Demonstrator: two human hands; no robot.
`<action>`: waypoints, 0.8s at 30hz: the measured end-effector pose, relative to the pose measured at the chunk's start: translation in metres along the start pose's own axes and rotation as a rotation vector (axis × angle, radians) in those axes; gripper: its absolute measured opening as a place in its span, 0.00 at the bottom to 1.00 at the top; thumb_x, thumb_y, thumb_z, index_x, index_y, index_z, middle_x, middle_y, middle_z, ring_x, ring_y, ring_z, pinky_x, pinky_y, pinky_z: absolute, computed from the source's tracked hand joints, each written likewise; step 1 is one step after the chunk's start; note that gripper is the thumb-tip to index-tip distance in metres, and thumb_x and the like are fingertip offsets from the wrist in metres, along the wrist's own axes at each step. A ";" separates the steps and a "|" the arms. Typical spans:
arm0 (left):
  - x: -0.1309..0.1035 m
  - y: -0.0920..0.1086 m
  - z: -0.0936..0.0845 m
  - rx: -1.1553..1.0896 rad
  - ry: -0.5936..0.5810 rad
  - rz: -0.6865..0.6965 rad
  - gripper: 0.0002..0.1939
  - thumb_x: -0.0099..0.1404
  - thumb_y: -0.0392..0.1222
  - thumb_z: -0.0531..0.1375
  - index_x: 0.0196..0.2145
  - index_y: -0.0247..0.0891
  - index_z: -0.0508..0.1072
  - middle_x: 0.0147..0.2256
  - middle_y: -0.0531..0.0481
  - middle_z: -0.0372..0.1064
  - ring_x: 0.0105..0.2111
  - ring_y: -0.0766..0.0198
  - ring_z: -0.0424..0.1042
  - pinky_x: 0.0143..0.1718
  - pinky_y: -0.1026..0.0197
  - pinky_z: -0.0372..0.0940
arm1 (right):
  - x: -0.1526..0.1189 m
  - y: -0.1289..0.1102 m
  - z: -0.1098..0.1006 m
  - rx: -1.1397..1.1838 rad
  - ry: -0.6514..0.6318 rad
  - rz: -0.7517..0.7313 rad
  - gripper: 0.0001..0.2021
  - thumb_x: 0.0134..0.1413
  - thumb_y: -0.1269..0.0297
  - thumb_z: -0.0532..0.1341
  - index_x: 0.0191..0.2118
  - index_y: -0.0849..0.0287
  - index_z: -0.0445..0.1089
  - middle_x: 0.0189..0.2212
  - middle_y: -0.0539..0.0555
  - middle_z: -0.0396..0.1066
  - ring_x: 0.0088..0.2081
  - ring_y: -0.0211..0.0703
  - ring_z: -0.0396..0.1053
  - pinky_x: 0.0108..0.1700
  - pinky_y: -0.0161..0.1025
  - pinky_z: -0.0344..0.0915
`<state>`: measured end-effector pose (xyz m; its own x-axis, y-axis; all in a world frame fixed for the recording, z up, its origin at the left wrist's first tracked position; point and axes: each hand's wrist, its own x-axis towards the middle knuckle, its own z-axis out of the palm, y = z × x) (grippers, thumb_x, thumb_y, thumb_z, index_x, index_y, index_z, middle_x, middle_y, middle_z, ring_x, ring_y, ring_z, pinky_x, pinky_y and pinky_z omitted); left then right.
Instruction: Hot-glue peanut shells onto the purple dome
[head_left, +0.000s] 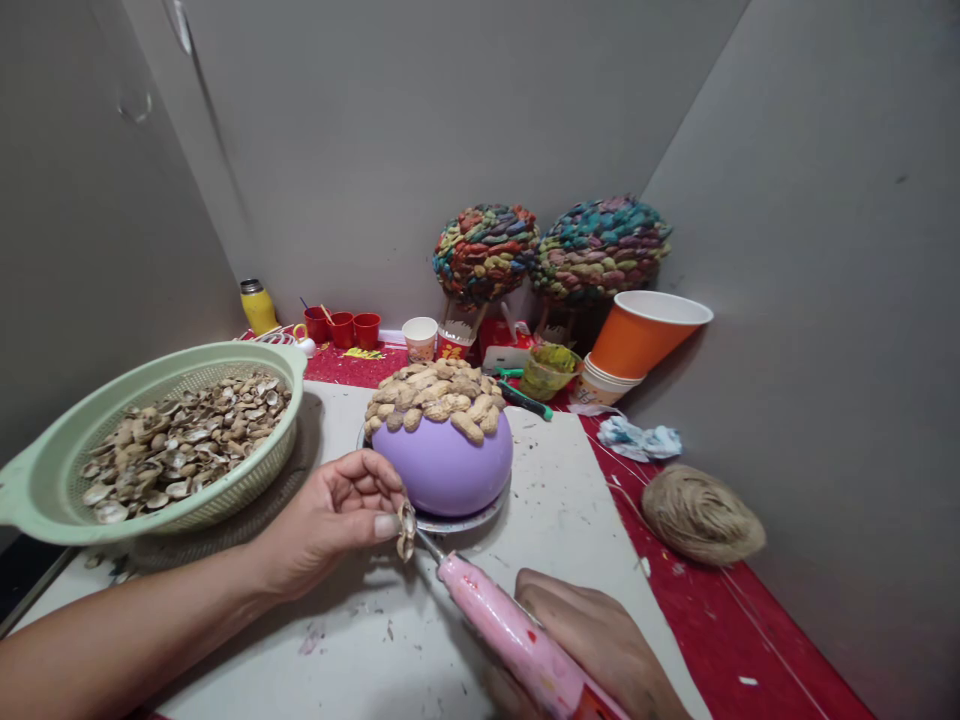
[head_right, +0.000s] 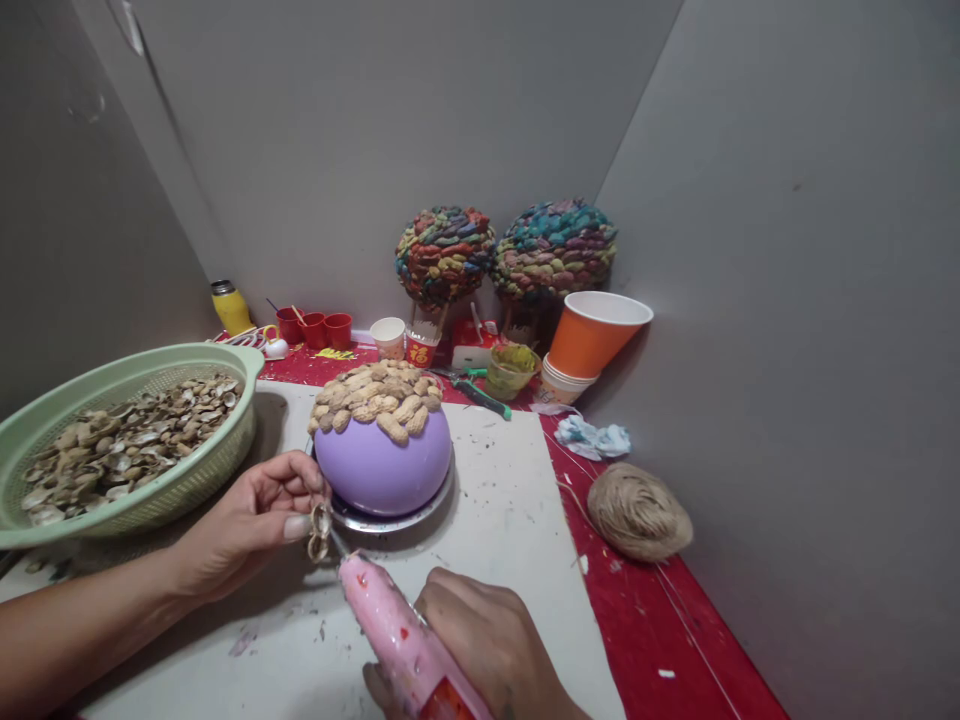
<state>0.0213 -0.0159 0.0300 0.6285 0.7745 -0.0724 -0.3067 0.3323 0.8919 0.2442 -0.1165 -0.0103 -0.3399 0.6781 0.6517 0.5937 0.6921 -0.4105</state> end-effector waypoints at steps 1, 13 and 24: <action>0.000 0.000 0.000 0.001 0.002 0.002 0.16 0.51 0.37 0.72 0.34 0.35 0.71 0.30 0.51 0.70 0.29 0.70 0.69 0.32 0.69 0.65 | 0.000 0.000 0.000 -0.017 0.000 -0.016 0.12 0.53 0.76 0.58 0.28 0.55 0.53 0.20 0.44 0.51 0.19 0.35 0.51 0.22 0.38 0.44; -0.001 0.002 0.004 -0.021 0.013 0.032 0.15 0.51 0.35 0.72 0.34 0.34 0.72 0.30 0.51 0.71 0.28 0.70 0.69 0.31 0.68 0.66 | 0.002 -0.003 0.000 -0.070 -0.011 -0.080 0.08 0.54 0.76 0.58 0.30 0.57 0.60 0.20 0.45 0.51 0.20 0.36 0.51 0.22 0.39 0.44; 0.000 0.001 0.002 -0.011 0.021 0.052 0.14 0.51 0.36 0.71 0.35 0.35 0.72 0.31 0.51 0.71 0.29 0.69 0.69 0.32 0.67 0.65 | 0.002 -0.003 0.000 -0.089 -0.018 -0.056 0.09 0.53 0.75 0.58 0.28 0.56 0.57 0.20 0.44 0.52 0.20 0.36 0.52 0.22 0.38 0.45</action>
<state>0.0225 -0.0170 0.0317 0.5963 0.8020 -0.0356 -0.3463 0.2970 0.8898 0.2419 -0.1172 -0.0079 -0.3870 0.6441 0.6598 0.6357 0.7047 -0.3150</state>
